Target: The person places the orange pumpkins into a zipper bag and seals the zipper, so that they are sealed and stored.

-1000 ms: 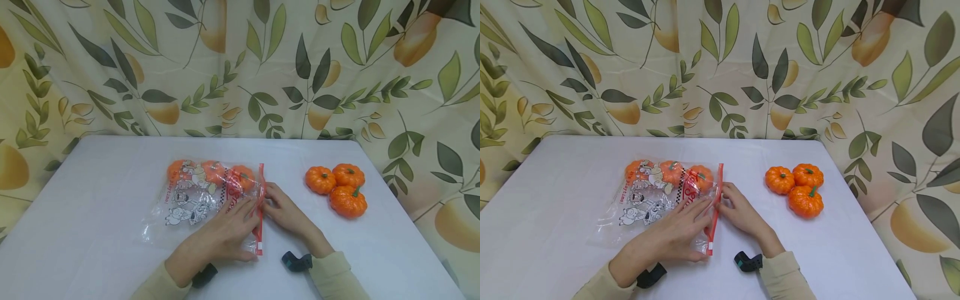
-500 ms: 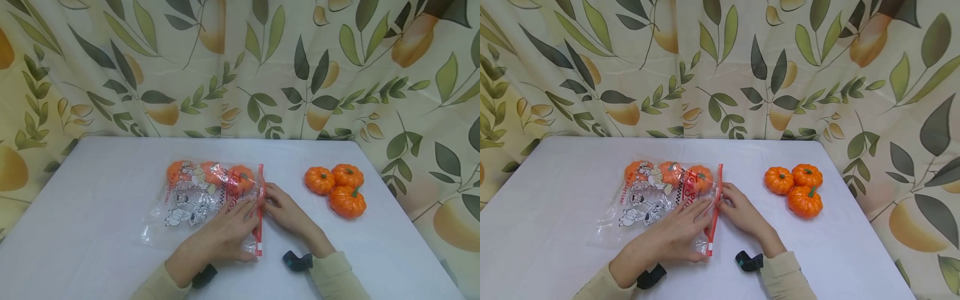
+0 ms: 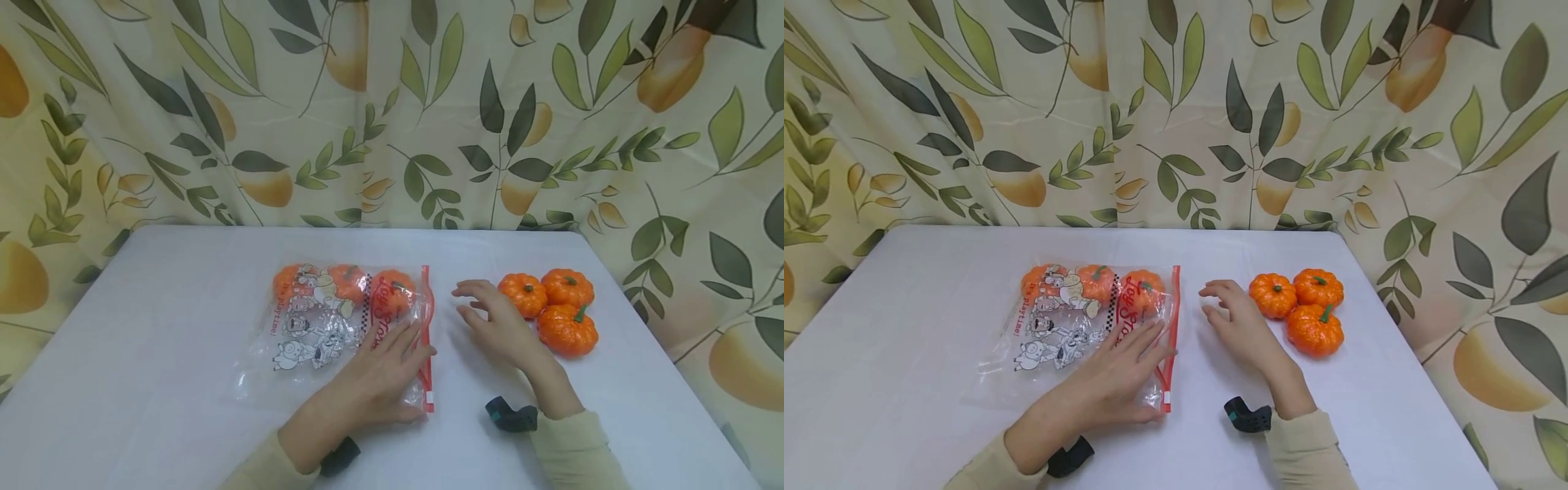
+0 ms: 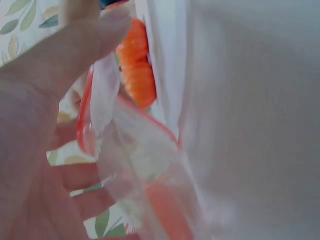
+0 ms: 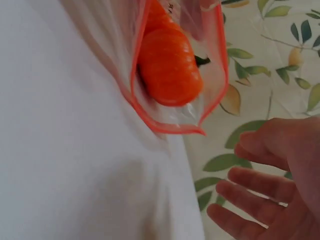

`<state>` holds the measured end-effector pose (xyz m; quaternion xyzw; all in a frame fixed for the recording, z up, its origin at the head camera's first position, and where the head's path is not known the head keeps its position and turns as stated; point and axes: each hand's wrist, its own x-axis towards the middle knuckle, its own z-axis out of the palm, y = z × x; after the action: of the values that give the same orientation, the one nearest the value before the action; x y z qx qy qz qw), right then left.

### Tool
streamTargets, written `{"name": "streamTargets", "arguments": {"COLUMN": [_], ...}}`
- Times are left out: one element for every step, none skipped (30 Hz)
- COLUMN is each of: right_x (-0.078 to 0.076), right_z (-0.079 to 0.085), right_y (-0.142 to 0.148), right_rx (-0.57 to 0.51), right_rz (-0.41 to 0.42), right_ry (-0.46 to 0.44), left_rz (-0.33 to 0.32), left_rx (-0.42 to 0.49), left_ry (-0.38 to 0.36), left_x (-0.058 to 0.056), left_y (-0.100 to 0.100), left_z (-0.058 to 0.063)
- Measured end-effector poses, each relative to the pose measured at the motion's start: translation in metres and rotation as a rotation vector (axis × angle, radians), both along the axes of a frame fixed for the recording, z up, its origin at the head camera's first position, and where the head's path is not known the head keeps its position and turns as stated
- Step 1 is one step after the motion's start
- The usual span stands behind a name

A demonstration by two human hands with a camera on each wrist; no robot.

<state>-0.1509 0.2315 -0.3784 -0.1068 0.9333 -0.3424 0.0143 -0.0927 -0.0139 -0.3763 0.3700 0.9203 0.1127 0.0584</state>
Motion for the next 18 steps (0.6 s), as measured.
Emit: {"name": "streamTargets", "arguments": {"right_x": [0.000,0.000,0.001,0.001,0.001,0.001,0.001,0.001,0.001,0.001,0.002,0.002,0.003,0.003,0.004,0.004,0.004,0.005], "right_z": [0.003,0.006,0.008,0.010,0.012,0.014,0.015,0.016,0.017,0.018,0.018,0.018,0.019,0.019,0.020,0.021,0.021,0.022], "right_y": [0.003,0.005,0.007,0.010,0.012,0.015,0.016,0.018,0.020,0.022,0.023,0.024,0.026,0.027,0.028,0.029,0.030,0.031], "right_rx": [0.014,0.024,0.030,0.038,0.048,0.059,0.074,0.089,0.107,0.125,0.141,0.156,0.167,0.171,0.173,0.176,0.180,0.184], "right_rz": [-0.014,-0.030,-0.045,-0.060,-0.079,-0.100,-0.123,-0.147,-0.172,-0.198,-0.219,-0.237,-0.251,-0.263,-0.276,-0.289,-0.302,-0.318], "right_ry": [0.015,0.031,0.052,0.080,0.106,0.136,0.165,0.191,0.213,0.231,0.250,0.265,0.279,0.291,0.298,0.305,0.310,0.298], "left_rz": [0.009,0.018,0.027,0.038,0.048,0.060,0.071,0.080,0.086,0.089,0.087,0.084,0.078,0.073,0.068,0.067,0.066,0.068], "left_rx": [0.006,0.012,0.016,0.019,0.021,0.020,0.015,0.006,-0.004,-0.015,-0.028,-0.037,-0.047,-0.054,-0.061,-0.066,-0.072,-0.076], "left_ry": [0.010,0.016,0.020,0.010,0.000,-0.013,-0.028,-0.039,-0.045,-0.049,-0.046,-0.044,-0.033,-0.021,-0.008,0.002,0.017,0.031], "left_x": [0.001,0.001,0.002,0.002,0.003,0.003,0.004,0.004,0.005,0.005,0.006,0.006,0.006,0.006,0.006,0.006,0.006,0.006], "left_y": [0.001,0.002,0.002,0.002,0.002,0.001,0.001,0.000,-0.002,-0.003,-0.004,-0.006,-0.007,-0.008,-0.008,-0.009,-0.009,-0.010], "left_z": [-0.001,-0.001,-0.002,-0.002,-0.003,-0.003,-0.004,-0.004,-0.005,-0.005,-0.006,-0.006,-0.007,-0.006,-0.006,-0.006,-0.006,-0.006]}}
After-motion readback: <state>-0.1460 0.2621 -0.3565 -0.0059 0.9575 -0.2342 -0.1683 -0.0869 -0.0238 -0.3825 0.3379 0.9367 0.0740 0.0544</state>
